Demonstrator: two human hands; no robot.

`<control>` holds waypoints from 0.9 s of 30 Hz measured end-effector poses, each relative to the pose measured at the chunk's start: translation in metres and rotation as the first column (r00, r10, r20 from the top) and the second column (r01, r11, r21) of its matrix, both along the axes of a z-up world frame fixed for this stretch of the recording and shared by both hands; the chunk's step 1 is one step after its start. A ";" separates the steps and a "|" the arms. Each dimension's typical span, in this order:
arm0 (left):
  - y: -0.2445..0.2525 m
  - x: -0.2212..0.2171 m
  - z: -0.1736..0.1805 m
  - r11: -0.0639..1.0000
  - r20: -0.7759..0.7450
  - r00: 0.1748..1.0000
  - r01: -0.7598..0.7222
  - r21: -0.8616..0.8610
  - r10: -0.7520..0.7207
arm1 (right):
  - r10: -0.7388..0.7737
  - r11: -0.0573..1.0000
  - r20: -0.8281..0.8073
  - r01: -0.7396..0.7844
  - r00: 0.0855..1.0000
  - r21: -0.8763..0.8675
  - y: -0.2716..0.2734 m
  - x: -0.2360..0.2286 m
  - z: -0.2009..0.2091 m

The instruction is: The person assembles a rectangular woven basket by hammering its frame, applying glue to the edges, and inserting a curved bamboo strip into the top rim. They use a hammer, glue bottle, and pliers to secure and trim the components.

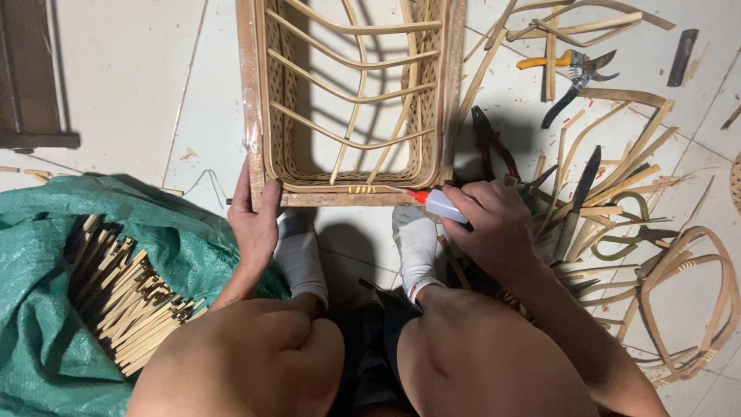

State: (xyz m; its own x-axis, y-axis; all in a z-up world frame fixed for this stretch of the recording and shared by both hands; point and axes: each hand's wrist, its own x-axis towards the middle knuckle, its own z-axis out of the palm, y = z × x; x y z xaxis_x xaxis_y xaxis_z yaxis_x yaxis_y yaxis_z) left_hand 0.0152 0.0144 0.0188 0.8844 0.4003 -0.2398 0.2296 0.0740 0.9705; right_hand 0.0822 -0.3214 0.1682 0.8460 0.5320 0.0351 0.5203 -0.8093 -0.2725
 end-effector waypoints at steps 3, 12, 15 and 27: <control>0.005 0.001 0.005 0.995 -0.090 0.994 0.058 -0.083 -0.065 | 0.054 0.998 0.016 -0.054 0.998 -0.012 0.007 0.003 -0.001; 0.026 0.007 0.012 0.961 -0.146 0.960 0.214 -0.176 -0.241 | 0.049 0.995 0.011 -0.050 0.999 0.091 0.029 0.012 0.006; 0.021 0.007 0.009 0.966 -0.154 0.964 0.187 -0.179 -0.215 | 0.124 0.983 0.023 -0.126 0.992 0.132 0.041 0.015 0.004; 0.013 0.004 0.003 0.972 -0.093 0.987 0.110 -0.210 -0.132 | 0.170 0.974 0.002 -0.169 0.985 0.149 0.058 0.022 0.007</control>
State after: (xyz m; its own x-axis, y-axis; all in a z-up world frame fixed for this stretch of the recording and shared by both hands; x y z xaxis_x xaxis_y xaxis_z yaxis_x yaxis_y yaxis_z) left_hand 0.0190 0.0278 0.0220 0.8884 0.2255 -0.3999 0.3494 0.2327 0.9076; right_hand 0.1045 -0.2632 0.1753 0.7446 0.6574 0.1158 0.6431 -0.6598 -0.3888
